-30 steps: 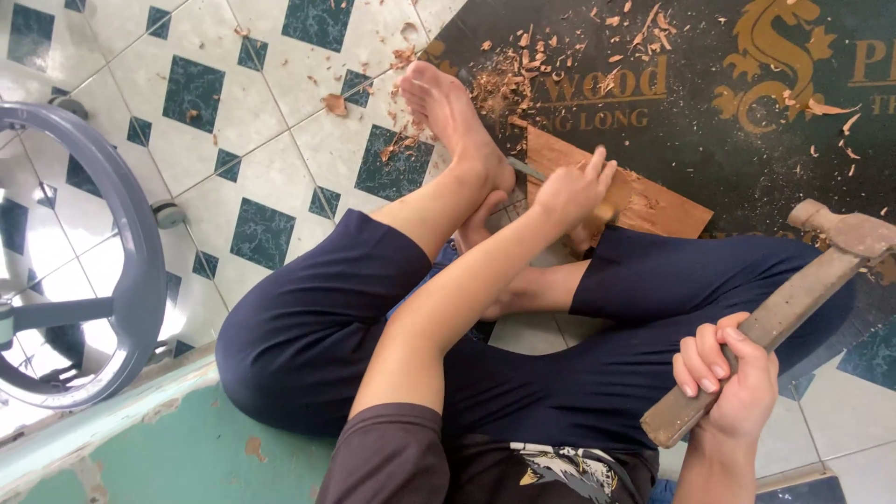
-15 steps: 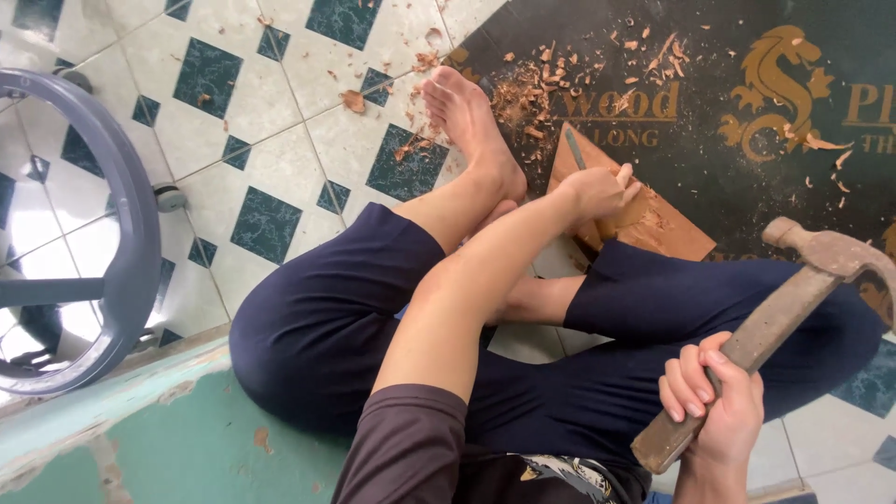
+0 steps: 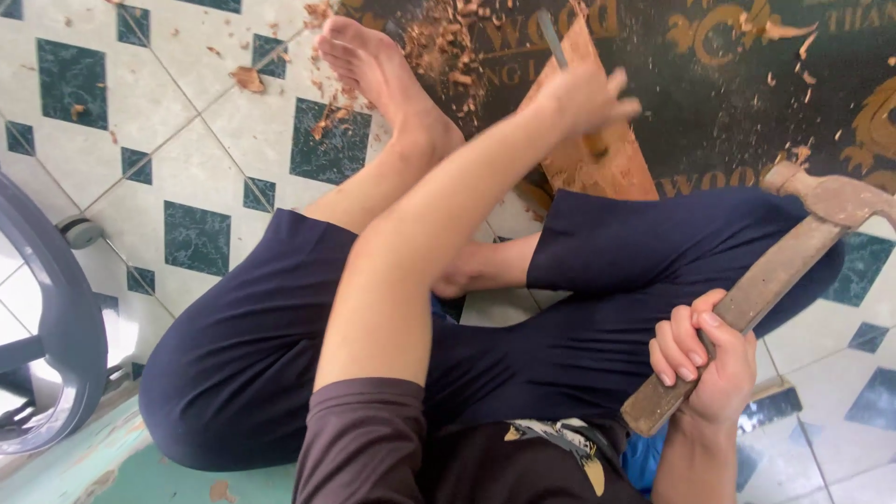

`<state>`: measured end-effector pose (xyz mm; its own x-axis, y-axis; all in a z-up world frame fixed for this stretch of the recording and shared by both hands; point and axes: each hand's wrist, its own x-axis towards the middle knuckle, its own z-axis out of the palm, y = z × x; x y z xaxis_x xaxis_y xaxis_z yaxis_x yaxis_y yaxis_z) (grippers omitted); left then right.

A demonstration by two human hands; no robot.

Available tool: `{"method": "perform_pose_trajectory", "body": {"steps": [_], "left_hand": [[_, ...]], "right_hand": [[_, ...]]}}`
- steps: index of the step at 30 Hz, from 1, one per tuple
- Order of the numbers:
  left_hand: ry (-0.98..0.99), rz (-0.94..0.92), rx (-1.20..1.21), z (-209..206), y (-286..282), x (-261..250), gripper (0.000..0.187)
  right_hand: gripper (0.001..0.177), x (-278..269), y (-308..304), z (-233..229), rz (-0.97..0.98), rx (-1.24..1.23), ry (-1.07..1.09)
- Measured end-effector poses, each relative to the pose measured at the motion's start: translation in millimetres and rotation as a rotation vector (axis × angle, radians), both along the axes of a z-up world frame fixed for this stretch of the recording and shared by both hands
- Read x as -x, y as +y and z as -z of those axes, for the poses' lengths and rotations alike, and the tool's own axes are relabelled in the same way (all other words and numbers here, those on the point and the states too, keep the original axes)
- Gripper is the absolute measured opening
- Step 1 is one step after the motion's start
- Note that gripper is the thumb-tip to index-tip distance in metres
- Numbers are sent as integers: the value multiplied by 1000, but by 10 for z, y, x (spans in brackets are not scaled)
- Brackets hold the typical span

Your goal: The person carves a triangular piece of wood using a hammer and a wood chisel while sitting on the floor.

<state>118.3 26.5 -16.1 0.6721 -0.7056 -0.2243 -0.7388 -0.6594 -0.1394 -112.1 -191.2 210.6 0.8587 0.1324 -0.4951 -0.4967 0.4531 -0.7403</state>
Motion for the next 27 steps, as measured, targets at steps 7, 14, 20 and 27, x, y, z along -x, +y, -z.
{"method": "perform_pose_trajectory", "body": {"steps": [7,14,20,27], "left_hand": [[-138,-583,1065,-608,255,-147,24],[71,-425,1179,-476,-605,374,13],[238,-464,1065,24,-635,368,9],[177,-567,1156,-33,-629,327,9]], "right_hand": [[15,-53,-63,214,45,-28,42],[17,-272,-33,318,50,-50,120],[22,-375,-133,404,87,24,129],[17,-420,-102,394,94,57,76]]}}
